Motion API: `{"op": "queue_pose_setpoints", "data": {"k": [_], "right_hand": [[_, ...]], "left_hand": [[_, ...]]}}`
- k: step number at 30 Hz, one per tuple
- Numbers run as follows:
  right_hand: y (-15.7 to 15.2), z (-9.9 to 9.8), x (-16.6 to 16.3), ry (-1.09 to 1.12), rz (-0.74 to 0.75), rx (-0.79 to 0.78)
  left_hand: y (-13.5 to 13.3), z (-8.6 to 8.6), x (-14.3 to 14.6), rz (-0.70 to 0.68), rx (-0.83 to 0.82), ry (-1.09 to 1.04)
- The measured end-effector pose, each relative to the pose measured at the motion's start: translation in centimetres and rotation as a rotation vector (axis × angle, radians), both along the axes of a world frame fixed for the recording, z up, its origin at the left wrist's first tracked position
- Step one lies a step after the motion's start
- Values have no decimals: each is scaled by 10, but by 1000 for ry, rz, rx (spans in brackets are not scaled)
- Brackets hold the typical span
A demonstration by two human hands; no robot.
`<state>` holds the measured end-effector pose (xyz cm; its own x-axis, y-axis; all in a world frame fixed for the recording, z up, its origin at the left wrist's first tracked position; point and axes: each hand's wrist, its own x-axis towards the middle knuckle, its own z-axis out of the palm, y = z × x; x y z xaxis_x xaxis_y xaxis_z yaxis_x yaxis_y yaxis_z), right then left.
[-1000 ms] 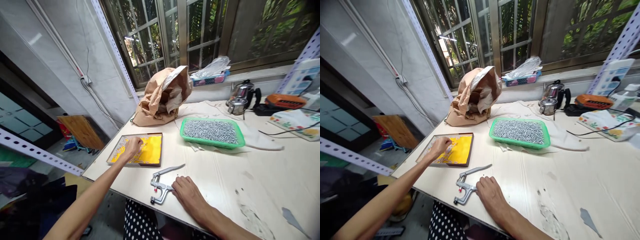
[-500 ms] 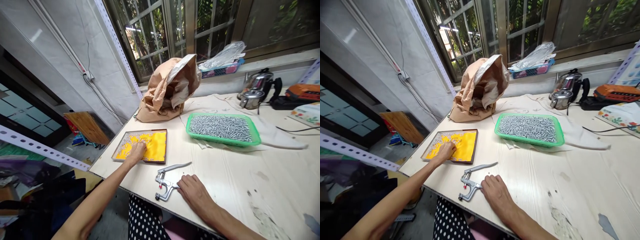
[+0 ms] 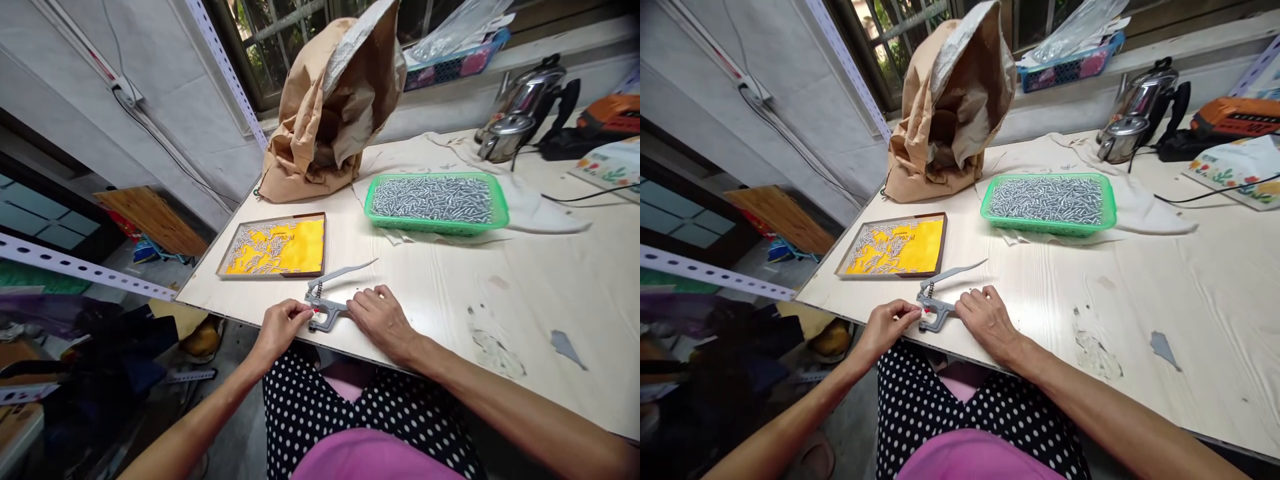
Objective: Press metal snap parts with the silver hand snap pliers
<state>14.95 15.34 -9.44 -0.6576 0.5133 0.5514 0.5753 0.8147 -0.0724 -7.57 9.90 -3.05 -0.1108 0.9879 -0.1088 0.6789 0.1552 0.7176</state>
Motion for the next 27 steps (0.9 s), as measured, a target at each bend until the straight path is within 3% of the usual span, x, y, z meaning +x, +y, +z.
{"op": "queue_pose_setpoints", "data": {"k": [6, 18, 22, 27], "right_hand": [[-1, 4, 1, 10, -6, 48], [-1, 2, -1, -17, -20, 8], [0, 0, -2, -17, -13, 4], [0, -3, -4, -21, -10, -26]], "left_hand": [[-1, -15, 2, 40, -7, -27], [4, -9, 10, 17, -102, 169], [6, -8, 7, 15, -235, 147], [9, -9, 1, 0, -431, -45]]}}
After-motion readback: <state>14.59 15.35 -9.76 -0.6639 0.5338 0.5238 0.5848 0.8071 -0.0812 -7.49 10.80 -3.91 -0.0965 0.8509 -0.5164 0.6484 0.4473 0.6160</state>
